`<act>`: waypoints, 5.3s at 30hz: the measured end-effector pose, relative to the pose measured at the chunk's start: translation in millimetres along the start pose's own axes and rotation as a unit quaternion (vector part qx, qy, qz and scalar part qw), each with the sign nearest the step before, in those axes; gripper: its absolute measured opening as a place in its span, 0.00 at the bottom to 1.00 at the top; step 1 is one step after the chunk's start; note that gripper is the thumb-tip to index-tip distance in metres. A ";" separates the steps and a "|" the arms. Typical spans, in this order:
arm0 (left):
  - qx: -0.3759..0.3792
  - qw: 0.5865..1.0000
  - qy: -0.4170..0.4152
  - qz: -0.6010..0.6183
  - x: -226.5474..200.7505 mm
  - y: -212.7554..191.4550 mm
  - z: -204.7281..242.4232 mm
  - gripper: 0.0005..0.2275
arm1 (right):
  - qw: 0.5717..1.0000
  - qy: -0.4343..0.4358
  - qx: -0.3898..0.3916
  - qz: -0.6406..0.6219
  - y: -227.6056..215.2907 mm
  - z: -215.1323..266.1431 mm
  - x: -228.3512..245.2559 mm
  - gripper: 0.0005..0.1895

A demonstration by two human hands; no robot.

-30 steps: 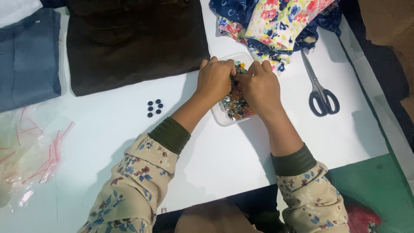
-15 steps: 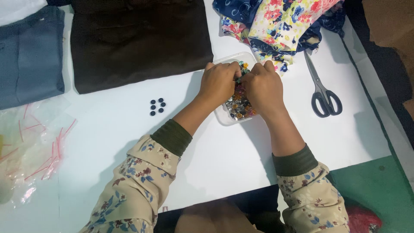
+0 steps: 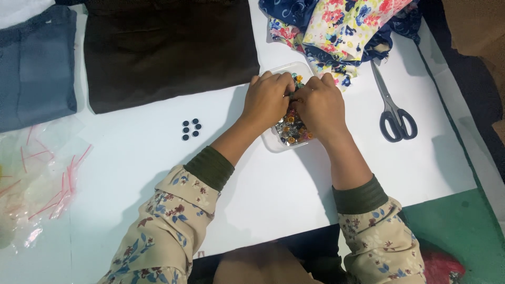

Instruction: Sorting black buttons from a mixed container and placing them into small plastic bags

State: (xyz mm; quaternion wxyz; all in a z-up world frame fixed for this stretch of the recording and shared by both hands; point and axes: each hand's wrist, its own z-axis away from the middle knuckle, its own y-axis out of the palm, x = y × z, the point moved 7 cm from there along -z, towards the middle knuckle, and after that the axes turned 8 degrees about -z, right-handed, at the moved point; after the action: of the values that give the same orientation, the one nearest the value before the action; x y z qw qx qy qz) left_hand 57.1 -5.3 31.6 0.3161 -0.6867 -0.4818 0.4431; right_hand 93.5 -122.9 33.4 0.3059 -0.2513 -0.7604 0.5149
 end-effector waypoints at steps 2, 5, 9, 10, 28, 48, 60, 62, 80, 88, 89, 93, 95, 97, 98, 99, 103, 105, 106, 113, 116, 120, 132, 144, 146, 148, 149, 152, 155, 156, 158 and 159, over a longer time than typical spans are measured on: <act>-0.020 0.999 0.010 0.024 -3.4 -10.6 2.6 0.14 | 1.000 0.004 -0.005 -0.017 -4.9 1.5 0.6 0.09; -0.063 0.996 0.026 0.061 -6.9 -26.5 10.0 0.14 | 0.999 0.001 -0.010 -0.037 -4.5 2.5 -2.1 0.10; -0.118 0.984 0.055 0.119 -11.3 -57.3 29.5 0.14 | 0.998 -0.020 -0.029 -0.058 -19.9 4.2 3.8 0.09; -0.121 0.984 0.053 0.118 -7.1 -61.2 38.9 0.14 | 0.998 -0.024 -0.028 -0.058 -22.1 5.3 7.3 0.09; -0.131 0.977 -0.135 0.104 110.5 -156.1 204.6 0.12 | 0.912 -0.177 -0.078 -0.361 17.3 38.1 198.3 0.13; -0.274 0.948 -0.156 0.041 161.0 -238.4 240.6 0.13 | 0.855 -0.137 -0.223 -0.448 -22.4 17.0 221.1 0.10; -0.188 0.958 -0.175 -0.125 266.1 -314.5 336.8 0.17 | 0.855 -0.321 -0.087 -0.399 67.7 28.6 417.8 0.16; -0.114 0.973 -0.188 -0.071 244.9 -326.9 332.9 0.19 | 0.857 -0.328 -0.069 -0.390 76.4 20.1 437.9 0.15; 0.049 0.937 -0.346 0.009 288.1 -294.5 374.1 0.16 | 0.870 -0.343 0.113 -0.336 130.1 -5.3 491.2 0.11; -0.030 0.945 -0.326 0.002 287.3 -305.1 369.0 0.05 | 0.872 -0.350 0.077 -0.332 126.8 -8.5 489.8 0.04; -0.051 0.953 -0.297 -0.012 283.7 -309.6 365.3 0.04 | 0.870 -0.348 0.067 -0.342 126.9 -9.4 487.4 0.03; -0.121 0.967 -0.220 -0.032 277.2 -315.0 355.5 0.03 | 0.857 -0.311 0.059 -0.408 117.5 -14.2 483.1 0.04; -0.163 0.967 -0.193 -0.025 263.5 -323.9 351.6 0.03 | 0.842 -0.318 0.019 -0.436 112.7 -13.3 479.7 0.05; -0.203 0.965 -0.165 -0.017 255.8 -328.4 348.8 0.03 | 0.824 -0.324 -0.022 -0.464 102.7 -11.6 478.0 0.07; -0.228 0.962 -0.147 -0.014 254.5 -329.0 348.0 0.03 | 0.809 -0.315 -0.023 -0.495 97.4 -11.5 477.6 0.11; -0.252 0.959 -0.128 -0.010 253.5 -329.5 346.3 0.03 | 0.794 -0.306 -0.025 -0.525 91.9 -12.2 476.8 0.15; -0.278 0.954 -0.109 -0.024 239.4 -327.3 339.8 0.02 | 0.779 -0.288 -0.031 -0.556 87.5 -13.4 472.4 0.17; -0.328 0.939 -0.105 0.011 230.3 -330.1 339.4 0.02 | 0.763 -0.295 -0.045 -0.573 93.1 -16.7 468.0 0.10; -0.327 0.939 -0.103 0.012 230.1 -328.2 338.3 0.02 | 0.764 -0.294 -0.046 -0.572 90.5 -16.0 467.0 0.10; -0.410 0.902 -0.131 -0.031 228.3 -338.1 348.8 0.04 | 0.701 -0.150 0.056 -0.695 95.4 -32.5 451.5 0.04; -0.407 0.902 -0.142 -0.013 235.6 -331.1 347.7 0.05 | 0.675 -0.099 0.078 -0.727 103.2 -38.1 437.3 0.04; -0.373 0.914 -0.155 0.033 240.2 -308.9 344.5 0.07 | 0.663 -0.031 0.086 -0.743 73.7 -25.4 415.5 0.09; -0.225 0.968 -0.103 -0.051 140.8 -276.8 249.2 0.17 | 0.841 -0.150 -0.072 -0.515 13.6 2.5 324.7 0.29; -0.232 0.964 -0.063 0.116 130.0 -207.0 205.6 0.07 | 0.815 -0.219 -0.117 -0.523 -9.2 0.1 270.2 0.28; -0.233 0.960 -0.071 0.139 133.8 -206.5 205.5 0.03 | 0.819 -0.229 -0.122 -0.511 -12.8 -0.4 272.8 0.27; -0.228 0.955 -0.087 0.167 136.8 -201.5 210.2 0.02 | 0.826 -0.233 -0.120 -0.500 -9.4 3.7 272.3 0.27; -0.224 0.956 -0.083 0.171 138.1 -199.9 210.1 0.02 | 0.826 -0.233 -0.118 -0.500 -6.1 3.0 270.4 0.27; -0.220 0.956 -0.082 0.176 142.3 -198.1 211.1 0.02 | 0.825 -0.231 -0.115 -0.503 -0.2 1.9 268.3 0.25; -0.234 0.954 -0.079 0.168 144.4 -201.8 213.5 0.02 | 0.830 -0.243 -0.129 -0.485 -6.8 3.7 270.1 0.22; -0.248 0.953 -0.071 0.161 144.4 -205.1 213.9 0.03 | 0.836 -0.257 -0.147 -0.463 -12.6 5.1 271.6 0.20; -0.255 0.953 -0.075 0.148 148.7 -203.9 215.4 0.03 | 0.830 -0.272 -0.165 -0.459 -23.2 6.9 276.9 0.16; -0.263 0.952 -0.080 0.137 150.7 -203.1 217.2 0.05 | 0.824 -0.286 -0.180 -0.454 -29.6 9.5 279.6 0.13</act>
State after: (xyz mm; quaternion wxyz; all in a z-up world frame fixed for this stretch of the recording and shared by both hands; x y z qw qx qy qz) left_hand -197.2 206.3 72.2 0.0208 -0.7671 -0.5065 0.3932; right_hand -107.3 55.9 116.2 0.2233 0.2305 -0.9212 0.2200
